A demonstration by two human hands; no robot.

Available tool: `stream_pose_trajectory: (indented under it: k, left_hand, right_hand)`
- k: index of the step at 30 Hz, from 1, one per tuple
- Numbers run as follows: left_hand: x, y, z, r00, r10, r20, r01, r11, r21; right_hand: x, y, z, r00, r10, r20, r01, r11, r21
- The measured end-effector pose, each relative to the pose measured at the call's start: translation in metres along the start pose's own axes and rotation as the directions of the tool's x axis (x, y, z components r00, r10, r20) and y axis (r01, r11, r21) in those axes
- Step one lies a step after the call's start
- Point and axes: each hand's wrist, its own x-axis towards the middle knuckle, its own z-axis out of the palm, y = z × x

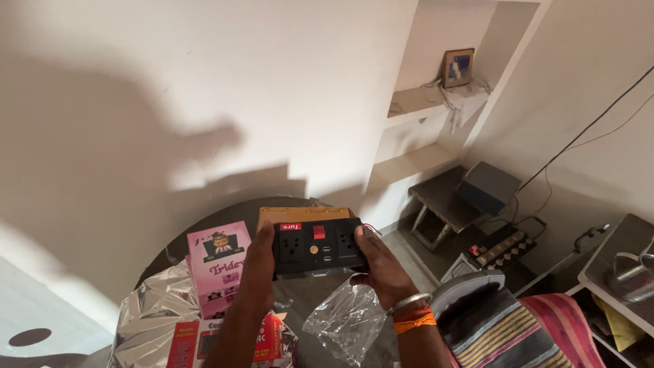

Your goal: The person unboxes a DC-to-AC converter, removes it from plastic, and places it back into its box. They then handle several other boxes and small packets on a table, moving items between surfaces without powering on any device.

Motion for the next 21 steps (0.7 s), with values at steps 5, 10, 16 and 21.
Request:
stream_pose_trajectory:
  k: [5, 10, 16, 21]
  left_hand:
    - [-0.003, 0.010, 0.002, 0.997, -0.066, -0.039, 0.068, 0.997, 0.040]
    - [-0.015, 0.024, 0.004, 0.998, 0.048, 0.047, -0.050, 0.997, 0.054]
    - [-0.024, 0.033, 0.006, 0.986, 0.111, 0.128, -0.121, 0.989, 0.080]
    - [-0.027, 0.039, 0.007, 0.984, 0.097, 0.149, -0.114, 0.987, 0.116]
  right_hand:
    - [0.005, 0.005, -0.002, 1.000, 0.016, -0.008, -0.016, 0.999, -0.028]
    - [0.009, 0.007, -0.007, 1.000, 0.022, 0.014, -0.023, 0.999, 0.037]
    - [0.012, 0.009, -0.013, 0.995, -0.021, 0.101, 0.001, 0.981, 0.194]
    - [0.014, 0.012, -0.018, 0.994, -0.030, 0.105, 0.002, 0.967, 0.254]
